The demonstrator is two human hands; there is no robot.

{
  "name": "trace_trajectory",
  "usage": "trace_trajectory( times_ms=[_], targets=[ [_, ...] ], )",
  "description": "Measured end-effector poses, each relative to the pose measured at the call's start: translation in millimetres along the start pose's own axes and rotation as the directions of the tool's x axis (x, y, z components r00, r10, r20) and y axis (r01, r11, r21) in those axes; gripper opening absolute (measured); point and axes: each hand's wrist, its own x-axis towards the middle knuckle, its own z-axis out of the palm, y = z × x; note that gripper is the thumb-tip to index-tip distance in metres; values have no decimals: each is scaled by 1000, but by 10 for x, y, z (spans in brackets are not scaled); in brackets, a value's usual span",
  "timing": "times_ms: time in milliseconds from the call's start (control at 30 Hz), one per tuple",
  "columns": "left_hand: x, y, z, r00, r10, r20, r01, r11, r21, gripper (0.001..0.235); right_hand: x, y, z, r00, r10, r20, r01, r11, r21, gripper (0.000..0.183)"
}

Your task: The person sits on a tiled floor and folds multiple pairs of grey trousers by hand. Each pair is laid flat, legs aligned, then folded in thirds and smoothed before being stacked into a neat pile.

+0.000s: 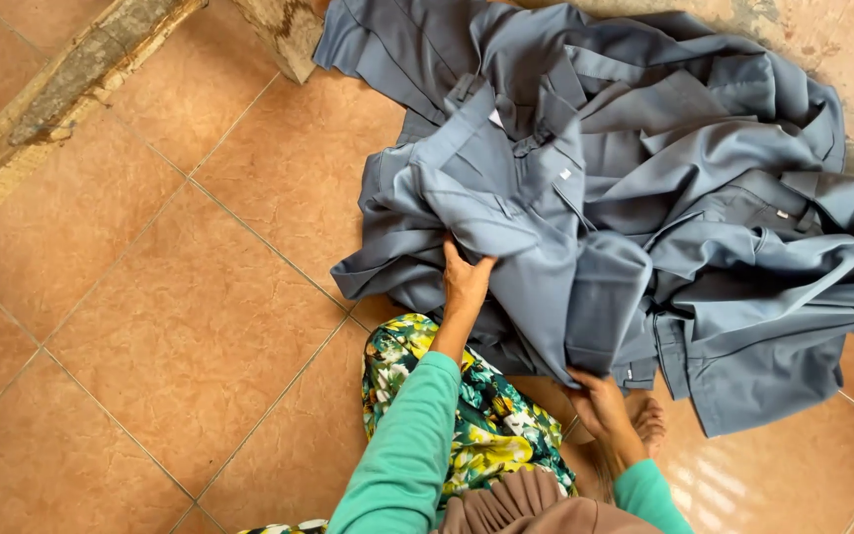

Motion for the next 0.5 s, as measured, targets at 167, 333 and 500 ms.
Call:
trace_trajectory(
  times_ms=[167, 333, 500],
  targets=[
    [-89, -563, 142, 992, 106, 64, -116, 980, 165, 68, -537, -437, -9, 994, -19, -110, -15, 952, -304, 34],
    [-229, -1140, -172, 992, 86, 95, -100, 984, 148, 58, -1060, -1182, 433, 979, 201, 29, -51, 380, -924, 49],
    [22, -1287, -909, 981, 172, -91, -162, 981, 109, 38, -1461, -1650, 1393, 808, 259, 530, 323, 558, -765, 35]
  ],
)
